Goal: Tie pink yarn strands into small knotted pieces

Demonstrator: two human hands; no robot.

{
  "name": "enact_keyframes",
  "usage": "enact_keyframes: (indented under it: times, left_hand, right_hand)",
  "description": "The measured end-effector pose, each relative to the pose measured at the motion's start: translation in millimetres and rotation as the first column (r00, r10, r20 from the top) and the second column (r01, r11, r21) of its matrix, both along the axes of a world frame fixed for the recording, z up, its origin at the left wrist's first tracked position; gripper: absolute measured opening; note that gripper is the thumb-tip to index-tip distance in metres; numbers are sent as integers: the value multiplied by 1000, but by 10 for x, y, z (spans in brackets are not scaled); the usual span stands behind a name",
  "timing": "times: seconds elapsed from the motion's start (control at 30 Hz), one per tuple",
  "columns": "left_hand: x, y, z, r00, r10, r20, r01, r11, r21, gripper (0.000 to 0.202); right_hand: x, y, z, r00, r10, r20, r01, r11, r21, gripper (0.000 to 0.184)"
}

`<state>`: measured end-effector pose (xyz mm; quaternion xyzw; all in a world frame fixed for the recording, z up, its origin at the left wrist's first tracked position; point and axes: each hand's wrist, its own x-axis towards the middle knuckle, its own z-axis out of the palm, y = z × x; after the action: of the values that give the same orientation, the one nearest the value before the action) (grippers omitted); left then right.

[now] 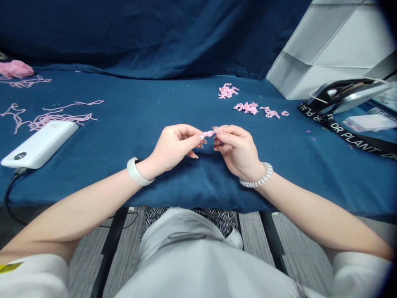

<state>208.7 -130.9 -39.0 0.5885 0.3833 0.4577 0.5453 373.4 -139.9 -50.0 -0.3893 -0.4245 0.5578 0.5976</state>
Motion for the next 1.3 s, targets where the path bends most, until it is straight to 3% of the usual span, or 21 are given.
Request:
enact_keyframes:
  times: [0.27, 0.37, 0.47, 0.57, 0.67, 0.77, 0.93, 1.07, 1.17, 1.3]
  left_hand:
    - [-9, -17, 36, 998, 15, -55, -13, 999, 31, 27]
    - [-14, -21, 46, 997, -14, -80, 15, 1000, 8, 27]
    - [-20, -17, 44, 992, -81, -91, 76, 995, -65, 25]
    - [-22, -7, 45, 986, -140, -93, 126, 982, -141, 20]
    - [-21, -1, 58, 982, -171, -80, 154, 970, -191, 14]
    - [-17, -4, 75, 981, -188, -50, 171, 958, -231, 12]
    - [-25, -6, 81, 982, -187, -3, 180, 950, -254, 12]
    - [-32, 4, 74, 983, -182, -16, 172, 954, -244, 14]
    - [-28, 3, 73, 984, -171, -48, 157, 964, -216, 15]
    - [-26, -7, 76, 980, -190, -50, 175, 960, -217, 14]
  right_hand:
    - [79, 33, 36, 970, 240, 28, -239, 970, -31, 29]
    - [154, 55, 70, 933, 226, 279, -270, 954, 130, 39]
    - [222, 59, 104, 794, 165, 585, -400, 866, 298, 50]
    - [242, 53, 113, 691, 43, 721, -483, 770, 417, 34]
    - [220, 44, 98, 712, -87, 697, -436, 723, 536, 17]
    - [201, 28, 84, 740, -132, 659, -384, 722, 576, 10]
    - [195, -8, 84, 769, -134, 625, -297, 791, 535, 11]
    - [189, -1, 60, 813, 7, 583, -304, 859, 413, 28]
    - [190, 19, 43, 790, 50, 611, -381, 821, 426, 42]
    - [193, 21, 53, 746, -92, 660, -398, 732, 553, 16]
